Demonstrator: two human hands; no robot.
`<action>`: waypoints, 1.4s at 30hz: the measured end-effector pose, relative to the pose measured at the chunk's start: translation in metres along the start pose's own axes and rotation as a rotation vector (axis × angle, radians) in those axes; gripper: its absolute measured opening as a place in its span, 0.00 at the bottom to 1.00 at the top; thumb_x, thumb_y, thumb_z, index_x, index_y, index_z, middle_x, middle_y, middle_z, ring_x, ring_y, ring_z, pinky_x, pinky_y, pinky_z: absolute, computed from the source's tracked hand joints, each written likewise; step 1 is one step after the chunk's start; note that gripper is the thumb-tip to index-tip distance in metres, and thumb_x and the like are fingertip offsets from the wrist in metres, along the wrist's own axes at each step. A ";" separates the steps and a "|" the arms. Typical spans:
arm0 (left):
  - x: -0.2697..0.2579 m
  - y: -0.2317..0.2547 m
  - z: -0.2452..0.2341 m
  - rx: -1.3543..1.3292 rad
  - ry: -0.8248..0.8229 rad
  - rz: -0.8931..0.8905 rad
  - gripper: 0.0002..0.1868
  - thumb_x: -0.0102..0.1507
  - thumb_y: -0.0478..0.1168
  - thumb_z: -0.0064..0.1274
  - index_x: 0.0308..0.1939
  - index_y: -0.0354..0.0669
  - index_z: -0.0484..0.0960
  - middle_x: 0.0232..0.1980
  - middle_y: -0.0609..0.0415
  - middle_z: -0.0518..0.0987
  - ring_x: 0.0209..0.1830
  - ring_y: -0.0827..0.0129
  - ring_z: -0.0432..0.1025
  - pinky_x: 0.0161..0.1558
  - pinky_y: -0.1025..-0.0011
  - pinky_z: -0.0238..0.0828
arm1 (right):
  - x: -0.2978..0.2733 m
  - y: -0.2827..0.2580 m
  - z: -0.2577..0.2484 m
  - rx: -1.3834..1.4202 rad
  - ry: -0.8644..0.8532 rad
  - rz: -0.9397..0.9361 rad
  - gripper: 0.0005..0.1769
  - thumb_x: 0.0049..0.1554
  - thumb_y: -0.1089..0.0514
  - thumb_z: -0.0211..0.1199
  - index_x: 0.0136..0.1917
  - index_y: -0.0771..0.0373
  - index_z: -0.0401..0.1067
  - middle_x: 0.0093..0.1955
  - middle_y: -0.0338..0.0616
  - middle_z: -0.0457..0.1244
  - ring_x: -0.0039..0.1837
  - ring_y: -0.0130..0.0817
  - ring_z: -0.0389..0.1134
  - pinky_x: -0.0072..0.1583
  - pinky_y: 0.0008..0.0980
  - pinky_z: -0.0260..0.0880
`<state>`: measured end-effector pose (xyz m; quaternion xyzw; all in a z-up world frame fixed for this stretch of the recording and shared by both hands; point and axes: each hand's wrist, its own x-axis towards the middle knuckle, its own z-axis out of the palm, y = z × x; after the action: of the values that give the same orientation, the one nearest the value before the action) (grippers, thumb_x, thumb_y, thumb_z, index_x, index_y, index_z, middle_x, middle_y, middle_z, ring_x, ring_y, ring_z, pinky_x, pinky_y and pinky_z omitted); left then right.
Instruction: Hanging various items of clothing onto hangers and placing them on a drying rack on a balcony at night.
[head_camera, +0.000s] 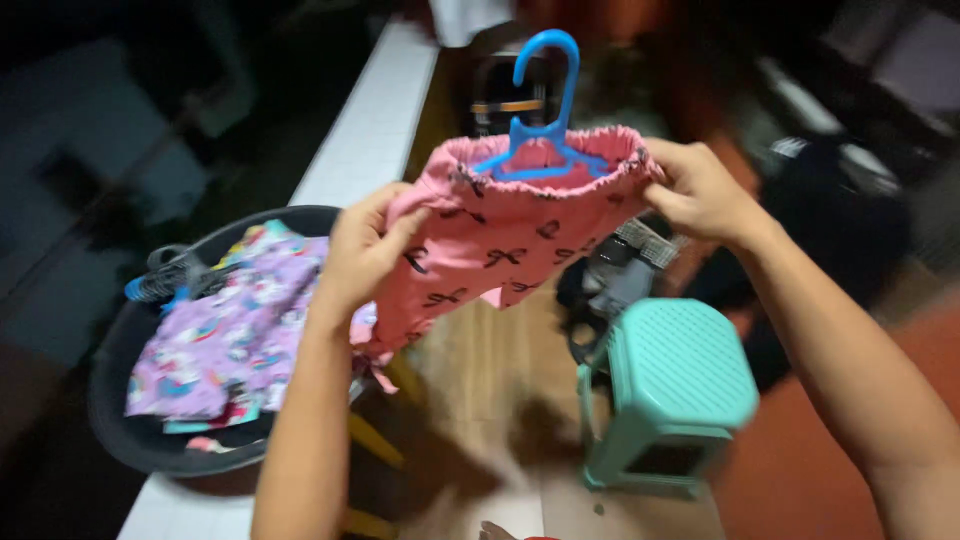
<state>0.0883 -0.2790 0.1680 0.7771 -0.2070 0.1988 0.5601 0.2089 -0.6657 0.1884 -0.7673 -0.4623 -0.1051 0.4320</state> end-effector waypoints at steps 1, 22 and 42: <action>-0.003 -0.008 0.023 -0.018 -0.030 0.004 0.07 0.70 0.36 0.53 0.49 0.36 0.81 0.35 0.65 0.75 0.34 0.85 0.68 0.39 0.81 0.72 | -0.031 0.006 -0.006 -0.014 0.019 0.025 0.30 0.53 0.73 0.50 0.68 0.65 0.69 0.48 0.40 0.68 0.48 0.26 0.65 0.53 0.28 0.69; -0.148 -0.130 0.288 -0.697 -0.424 -0.588 0.21 0.69 0.45 0.51 0.57 0.28 0.82 0.50 0.52 0.84 0.46 0.73 0.76 0.51 0.73 0.73 | -0.421 0.015 0.073 0.819 0.532 0.801 0.24 0.68 0.48 0.52 0.60 0.71 0.73 0.54 0.45 0.71 0.53 0.30 0.71 0.56 0.34 0.73; -0.203 -0.144 0.277 -0.771 -0.398 -0.691 0.24 0.70 0.46 0.50 0.59 0.26 0.80 0.52 0.48 0.84 0.48 0.70 0.77 0.53 0.70 0.74 | -0.432 0.026 0.096 1.051 0.494 0.923 0.29 0.67 0.45 0.52 0.57 0.77 0.73 0.54 0.55 0.71 0.51 0.37 0.73 0.53 0.37 0.75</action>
<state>0.0190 -0.4816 -0.1365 0.5611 -0.0995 -0.2373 0.7867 -0.0314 -0.8648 -0.1264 -0.5296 0.0285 0.1528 0.8339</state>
